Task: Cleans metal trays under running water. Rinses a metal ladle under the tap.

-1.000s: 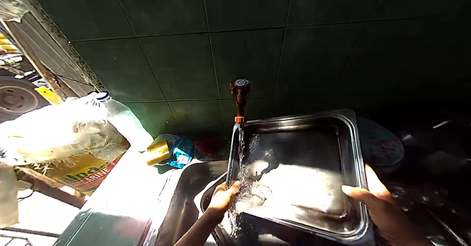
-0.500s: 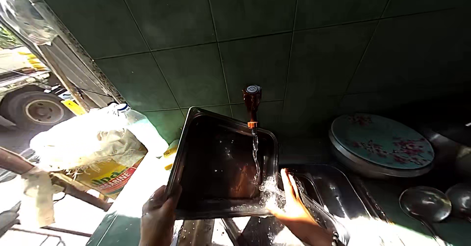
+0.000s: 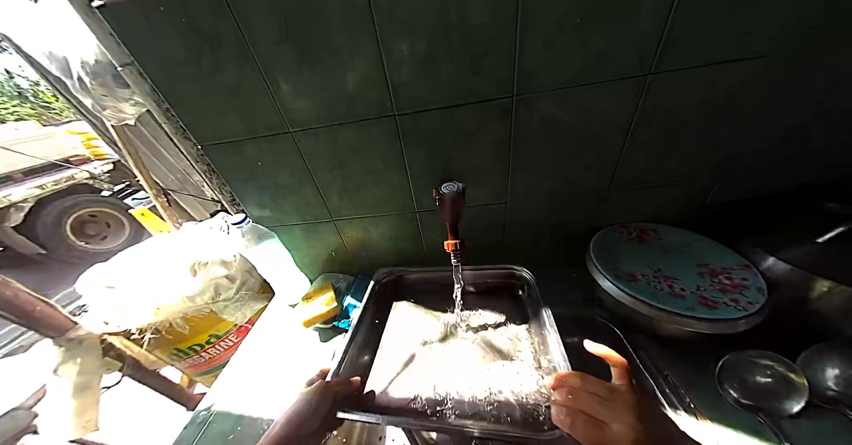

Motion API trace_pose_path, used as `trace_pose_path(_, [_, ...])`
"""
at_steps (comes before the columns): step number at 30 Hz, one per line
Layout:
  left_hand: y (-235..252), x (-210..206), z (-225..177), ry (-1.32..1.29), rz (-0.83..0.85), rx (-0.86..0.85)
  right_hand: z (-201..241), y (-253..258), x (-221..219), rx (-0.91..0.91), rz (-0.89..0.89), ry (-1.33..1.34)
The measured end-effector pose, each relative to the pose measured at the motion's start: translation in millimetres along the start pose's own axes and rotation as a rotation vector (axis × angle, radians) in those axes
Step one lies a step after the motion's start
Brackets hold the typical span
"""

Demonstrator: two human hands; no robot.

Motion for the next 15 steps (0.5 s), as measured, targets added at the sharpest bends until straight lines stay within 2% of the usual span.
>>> trace_pose_path(3, [-1, -17, -1, 0.103, 0.276, 0.101, 3, 20, 71, 0.002, 0.045, 0.207])
trace_pose_path(5, [-1, -31, -8, 0.192, 0.435, 0.158, 3, 32, 103, -0.057, 0.055, 0.396])
trace_pose_path(7, [2, -47, -18, 0.275, 0.579, 0.183, -6, 40, 122, -0.152, 0.010, 0.500])
trace_pose_path(9, [5, -63, -27, 0.290, 0.646, 0.150, -26, 39, 124, -0.292, -0.102, 0.512])
trace_pose_path(11, [10, -80, -31, 0.279, 0.592, 0.100, -48, 37, 123, -0.543, -0.246, 0.498])
trace_pose_path(13, [16, -95, -21, 0.285, 0.562, -0.018, -65, 37, 126, -0.920, -0.342, 0.528])
trace_pose_path(15, [22, -110, 3, 0.203, 0.667, -0.082, -81, 38, 127, -1.328, -0.391, 0.535])
Point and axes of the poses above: each hand's wrist, its own y-axis towards the middle knuckle, its own x-axis out of the back of the hand, z = x × y, the point moved 1 cm from there along y, towards the middle knuckle, and after that the axes turned 2 degrees about -z, right-handed, at the moved point
